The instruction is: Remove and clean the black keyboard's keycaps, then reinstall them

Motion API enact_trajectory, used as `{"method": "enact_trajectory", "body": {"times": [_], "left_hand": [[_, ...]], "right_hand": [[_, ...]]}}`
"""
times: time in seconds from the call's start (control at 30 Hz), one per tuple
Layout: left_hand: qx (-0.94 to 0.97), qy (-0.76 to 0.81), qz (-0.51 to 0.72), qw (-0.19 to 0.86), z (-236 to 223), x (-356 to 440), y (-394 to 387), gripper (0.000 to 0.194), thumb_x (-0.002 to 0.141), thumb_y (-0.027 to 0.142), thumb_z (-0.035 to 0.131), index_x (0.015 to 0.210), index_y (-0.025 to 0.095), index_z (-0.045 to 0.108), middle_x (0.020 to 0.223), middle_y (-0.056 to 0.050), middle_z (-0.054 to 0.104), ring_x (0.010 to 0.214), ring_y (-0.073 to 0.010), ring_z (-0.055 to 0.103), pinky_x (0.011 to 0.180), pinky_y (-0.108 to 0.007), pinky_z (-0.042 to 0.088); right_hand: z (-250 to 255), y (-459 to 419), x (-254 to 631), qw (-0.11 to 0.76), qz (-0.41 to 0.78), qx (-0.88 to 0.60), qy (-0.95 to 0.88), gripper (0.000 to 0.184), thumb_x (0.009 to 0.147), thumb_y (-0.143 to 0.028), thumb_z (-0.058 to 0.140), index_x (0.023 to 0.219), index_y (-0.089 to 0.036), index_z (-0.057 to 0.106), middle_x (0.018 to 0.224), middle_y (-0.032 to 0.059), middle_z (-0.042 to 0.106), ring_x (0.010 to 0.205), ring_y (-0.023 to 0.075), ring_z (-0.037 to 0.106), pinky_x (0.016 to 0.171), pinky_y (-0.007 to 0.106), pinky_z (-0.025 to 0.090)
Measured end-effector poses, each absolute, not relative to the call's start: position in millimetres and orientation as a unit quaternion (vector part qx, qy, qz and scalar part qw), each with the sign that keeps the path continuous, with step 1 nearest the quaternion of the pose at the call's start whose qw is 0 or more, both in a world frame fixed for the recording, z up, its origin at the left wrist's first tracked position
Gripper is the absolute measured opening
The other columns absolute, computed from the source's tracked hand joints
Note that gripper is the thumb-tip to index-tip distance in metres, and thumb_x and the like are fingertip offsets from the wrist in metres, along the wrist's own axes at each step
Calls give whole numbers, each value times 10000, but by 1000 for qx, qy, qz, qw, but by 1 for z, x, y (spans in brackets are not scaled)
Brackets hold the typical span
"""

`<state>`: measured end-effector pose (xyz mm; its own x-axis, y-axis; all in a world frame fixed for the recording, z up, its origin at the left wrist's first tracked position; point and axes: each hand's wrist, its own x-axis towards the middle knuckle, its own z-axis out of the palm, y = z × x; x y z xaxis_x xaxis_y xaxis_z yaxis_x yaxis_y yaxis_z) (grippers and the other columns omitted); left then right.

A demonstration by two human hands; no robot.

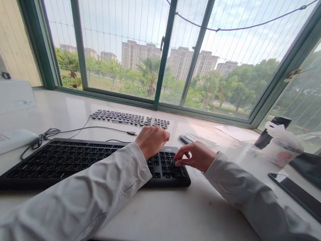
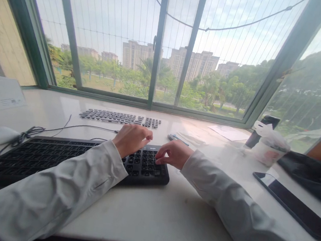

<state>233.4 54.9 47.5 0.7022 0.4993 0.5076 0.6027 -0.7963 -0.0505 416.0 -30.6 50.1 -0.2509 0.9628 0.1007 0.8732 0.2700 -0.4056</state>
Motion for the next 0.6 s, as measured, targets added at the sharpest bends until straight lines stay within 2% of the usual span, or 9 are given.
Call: {"method": "enact_trajectory", "body": {"times": [0.17,0.37,0.6], "left_hand": [[-918,-299,-240,101,48,233,55,168,838,236,540,860,256,706,851,-23,725,791,-209,672,717,-318,468],[-918,-297,-243,97,49,234,53,177,839,242,531,856,257,707,842,-25,724,796,-213,671,724,-322,467],[-920,-295,-240,98,50,233,53,181,838,235,530,859,252,709,835,-35,724,795,-220,673,719,-324,465]], "right_hand": [[57,-32,410,145,99,-597,-783,118,702,-253,746,791,-186,783,657,28,701,564,117,521,603,278,414],[61,-31,404,108,56,-596,-794,93,691,-259,756,775,-228,782,645,-3,689,570,111,556,635,261,431],[59,-25,406,105,65,-591,-797,112,654,-279,772,737,-205,787,586,14,663,535,121,563,581,257,418]]}}
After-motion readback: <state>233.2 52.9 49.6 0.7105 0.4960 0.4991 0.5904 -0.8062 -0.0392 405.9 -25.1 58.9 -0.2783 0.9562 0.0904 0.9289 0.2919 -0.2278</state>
